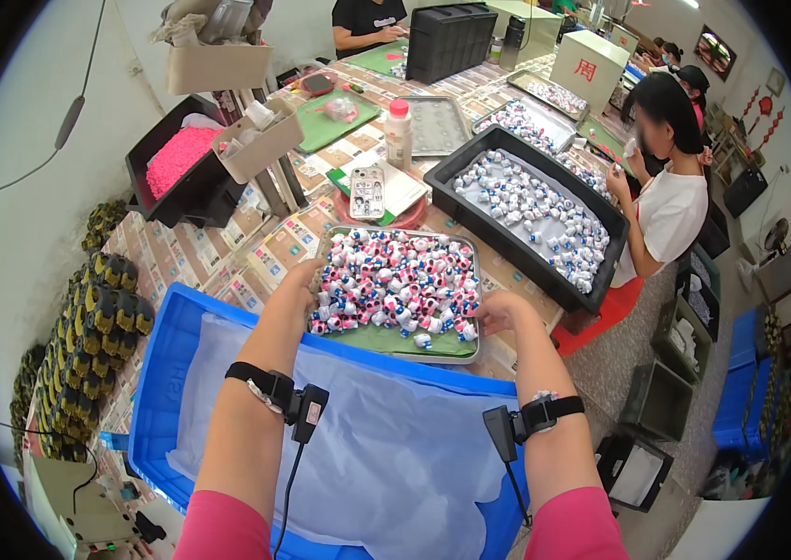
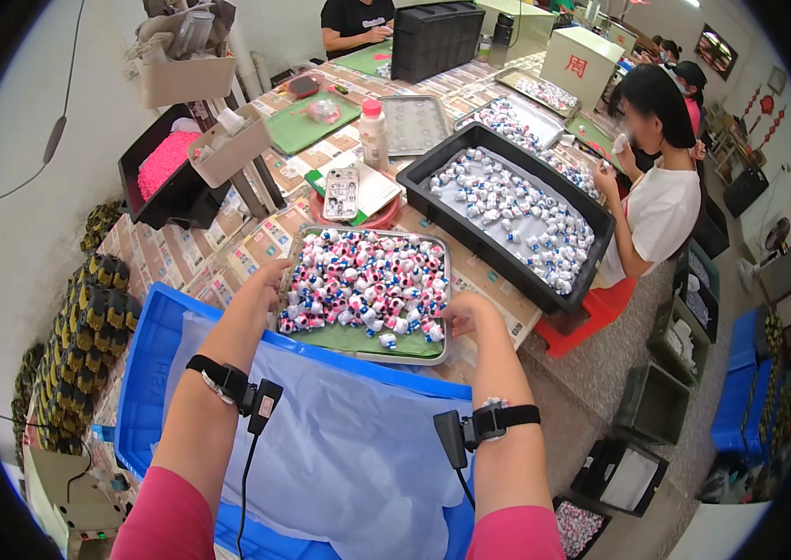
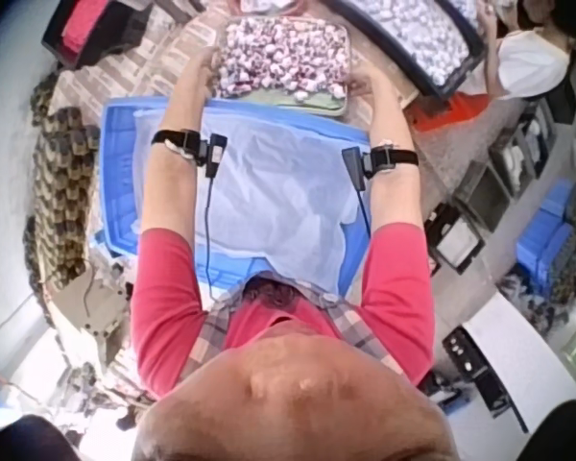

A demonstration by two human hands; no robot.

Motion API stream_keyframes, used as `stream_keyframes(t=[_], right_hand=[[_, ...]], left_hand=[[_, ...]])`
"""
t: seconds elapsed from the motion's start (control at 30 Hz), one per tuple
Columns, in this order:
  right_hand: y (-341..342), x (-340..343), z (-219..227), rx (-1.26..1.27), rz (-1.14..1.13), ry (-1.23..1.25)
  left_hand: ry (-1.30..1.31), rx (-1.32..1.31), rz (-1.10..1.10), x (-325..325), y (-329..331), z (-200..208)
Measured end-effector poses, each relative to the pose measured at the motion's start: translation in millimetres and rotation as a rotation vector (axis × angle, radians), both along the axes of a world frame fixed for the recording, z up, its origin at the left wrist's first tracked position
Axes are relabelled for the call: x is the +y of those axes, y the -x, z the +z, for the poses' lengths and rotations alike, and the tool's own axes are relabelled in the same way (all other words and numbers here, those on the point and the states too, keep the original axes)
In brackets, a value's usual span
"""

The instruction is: Organizing small toy components and lining crates with protective paper in a workshop.

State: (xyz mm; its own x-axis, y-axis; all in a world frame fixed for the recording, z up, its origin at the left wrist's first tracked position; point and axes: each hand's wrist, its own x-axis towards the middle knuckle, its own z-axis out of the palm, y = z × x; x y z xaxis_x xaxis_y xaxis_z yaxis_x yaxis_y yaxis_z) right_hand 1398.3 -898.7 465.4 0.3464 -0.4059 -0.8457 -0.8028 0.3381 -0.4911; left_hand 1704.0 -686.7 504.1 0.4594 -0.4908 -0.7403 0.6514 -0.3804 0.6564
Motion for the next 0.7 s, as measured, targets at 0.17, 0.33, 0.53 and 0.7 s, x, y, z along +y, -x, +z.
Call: stream_keyframes(t=[0.17,0.33,0.53,0.7], right_hand=[[-7.5,25.5,49.8,-0.134,0.042,0.099],[-8.2,22.5,63.0,-0.245,-0.014,0.128],[-18.7,20.8,76.5,-0.369,-0.071,0.396],[-10.2,23.7,110.7,-0.570,-0.118,0.426]], left_hand=[[0.122,0.169,0.210,12.5,-6.7,7.2],[0.158,0.091,0.221,10.8,6.4,39.1],[0.224,-0.024,0.202,3.5,-12.9,47.0],[0.247,-0.035,0.158,-0.1,-15.6,101.3]])
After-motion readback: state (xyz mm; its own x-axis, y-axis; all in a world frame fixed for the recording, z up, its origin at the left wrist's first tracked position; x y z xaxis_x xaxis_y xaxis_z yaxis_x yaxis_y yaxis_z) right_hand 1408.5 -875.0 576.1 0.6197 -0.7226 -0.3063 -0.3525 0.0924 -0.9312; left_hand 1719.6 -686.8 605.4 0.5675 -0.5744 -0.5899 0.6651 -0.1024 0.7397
